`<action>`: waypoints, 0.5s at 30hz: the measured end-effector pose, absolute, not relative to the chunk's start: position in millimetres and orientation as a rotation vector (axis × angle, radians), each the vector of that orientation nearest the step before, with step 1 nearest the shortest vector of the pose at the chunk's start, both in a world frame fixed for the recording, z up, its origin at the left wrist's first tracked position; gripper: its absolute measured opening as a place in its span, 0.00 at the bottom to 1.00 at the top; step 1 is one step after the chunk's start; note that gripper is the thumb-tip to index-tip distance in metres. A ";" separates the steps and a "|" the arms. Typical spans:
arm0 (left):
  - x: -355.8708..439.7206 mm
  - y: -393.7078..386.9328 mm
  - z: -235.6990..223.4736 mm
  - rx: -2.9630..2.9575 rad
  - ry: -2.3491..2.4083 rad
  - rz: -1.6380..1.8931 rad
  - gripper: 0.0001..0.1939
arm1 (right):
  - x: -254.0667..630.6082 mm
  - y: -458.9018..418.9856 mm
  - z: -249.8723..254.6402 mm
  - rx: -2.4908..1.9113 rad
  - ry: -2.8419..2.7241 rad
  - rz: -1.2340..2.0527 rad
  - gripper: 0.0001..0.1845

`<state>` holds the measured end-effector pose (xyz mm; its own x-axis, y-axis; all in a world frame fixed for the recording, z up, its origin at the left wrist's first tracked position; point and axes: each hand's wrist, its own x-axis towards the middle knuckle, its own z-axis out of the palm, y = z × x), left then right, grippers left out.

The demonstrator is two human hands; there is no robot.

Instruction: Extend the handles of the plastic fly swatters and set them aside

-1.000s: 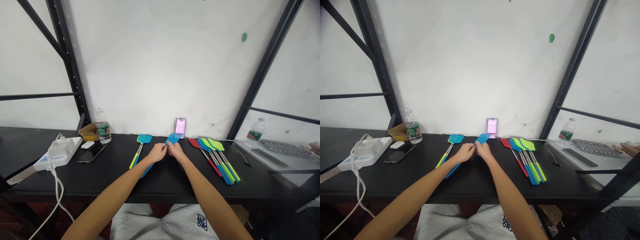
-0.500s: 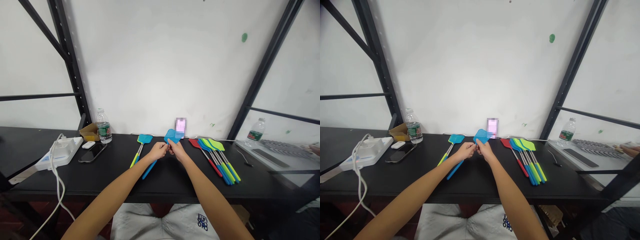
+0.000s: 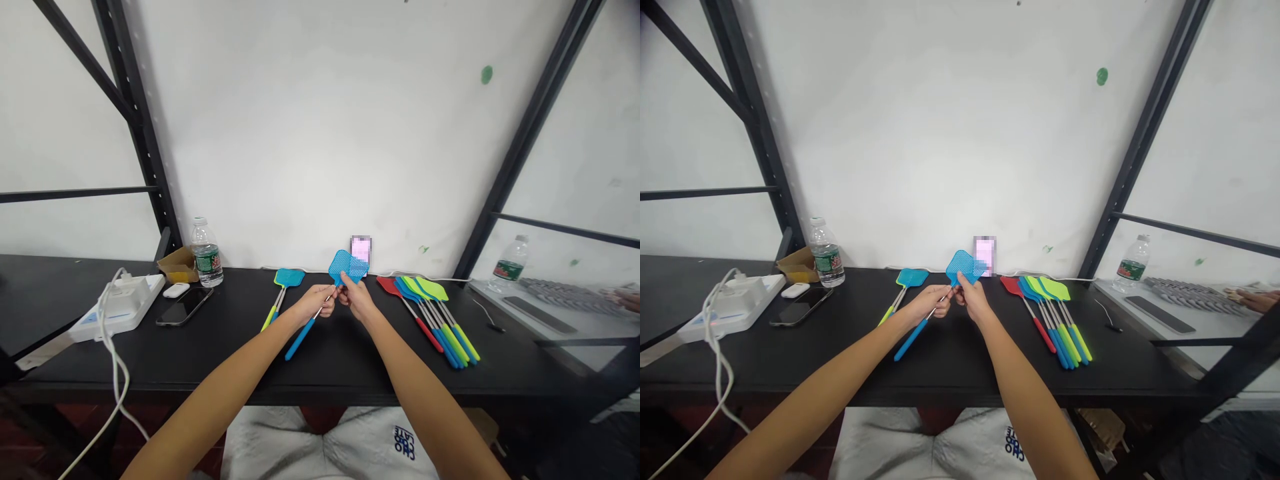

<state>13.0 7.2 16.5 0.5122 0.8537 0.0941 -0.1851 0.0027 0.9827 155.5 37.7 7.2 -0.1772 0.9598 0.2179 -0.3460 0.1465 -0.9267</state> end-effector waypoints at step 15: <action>8.1 -0.7 24.2 1.293 0.486 0.821 0.15 | 163.1 32.2 15.9 -0.568 -1.157 1.364 0.25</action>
